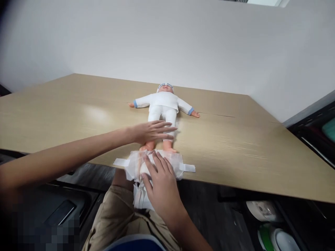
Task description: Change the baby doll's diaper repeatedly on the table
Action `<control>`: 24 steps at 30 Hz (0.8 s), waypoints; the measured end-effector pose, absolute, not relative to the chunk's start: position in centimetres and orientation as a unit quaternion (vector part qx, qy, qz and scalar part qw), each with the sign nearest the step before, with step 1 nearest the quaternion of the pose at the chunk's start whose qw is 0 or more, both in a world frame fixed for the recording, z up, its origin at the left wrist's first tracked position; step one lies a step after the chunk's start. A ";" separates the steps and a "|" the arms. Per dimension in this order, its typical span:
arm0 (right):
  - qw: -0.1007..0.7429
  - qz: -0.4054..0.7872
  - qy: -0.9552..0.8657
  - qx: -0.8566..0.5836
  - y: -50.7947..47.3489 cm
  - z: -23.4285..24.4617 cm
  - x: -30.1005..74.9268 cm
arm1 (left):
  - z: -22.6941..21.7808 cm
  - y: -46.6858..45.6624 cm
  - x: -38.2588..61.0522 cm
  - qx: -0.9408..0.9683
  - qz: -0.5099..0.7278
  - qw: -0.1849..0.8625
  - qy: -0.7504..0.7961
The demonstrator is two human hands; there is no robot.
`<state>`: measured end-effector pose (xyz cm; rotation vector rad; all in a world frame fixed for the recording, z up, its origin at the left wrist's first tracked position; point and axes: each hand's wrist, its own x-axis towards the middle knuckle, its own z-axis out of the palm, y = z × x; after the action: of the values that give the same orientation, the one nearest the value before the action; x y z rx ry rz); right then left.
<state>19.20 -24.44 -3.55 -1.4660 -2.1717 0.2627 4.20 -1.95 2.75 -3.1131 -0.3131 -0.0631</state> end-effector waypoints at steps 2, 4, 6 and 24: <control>0.253 0.109 -0.798 -0.536 -24.3 -3.3 19.6 | 2.3 -1.7 4.7 -0.996 -0.037 0.017 -0.085; 0.255 0.117 -0.800 -0.531 -24.2 -3.1 20.0 | 2.0 -1.4 4.9 -0.994 -0.087 -0.003 -0.069; 0.258 0.115 -0.806 -0.520 -24.0 -3.1 20.5 | 1.7 -1.1 5.1 -0.985 -0.152 -0.051 -0.057; 0.137 0.086 -0.844 -0.511 -10.7 -3.7 22.8 | 14.2 2.8 5.0 -0.896 -0.319 -0.240 -0.196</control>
<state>22.82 -10.75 -3.67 -1.4780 -2.4436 0.2482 5.03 2.77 14.20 -3.3451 -0.7323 -1.1918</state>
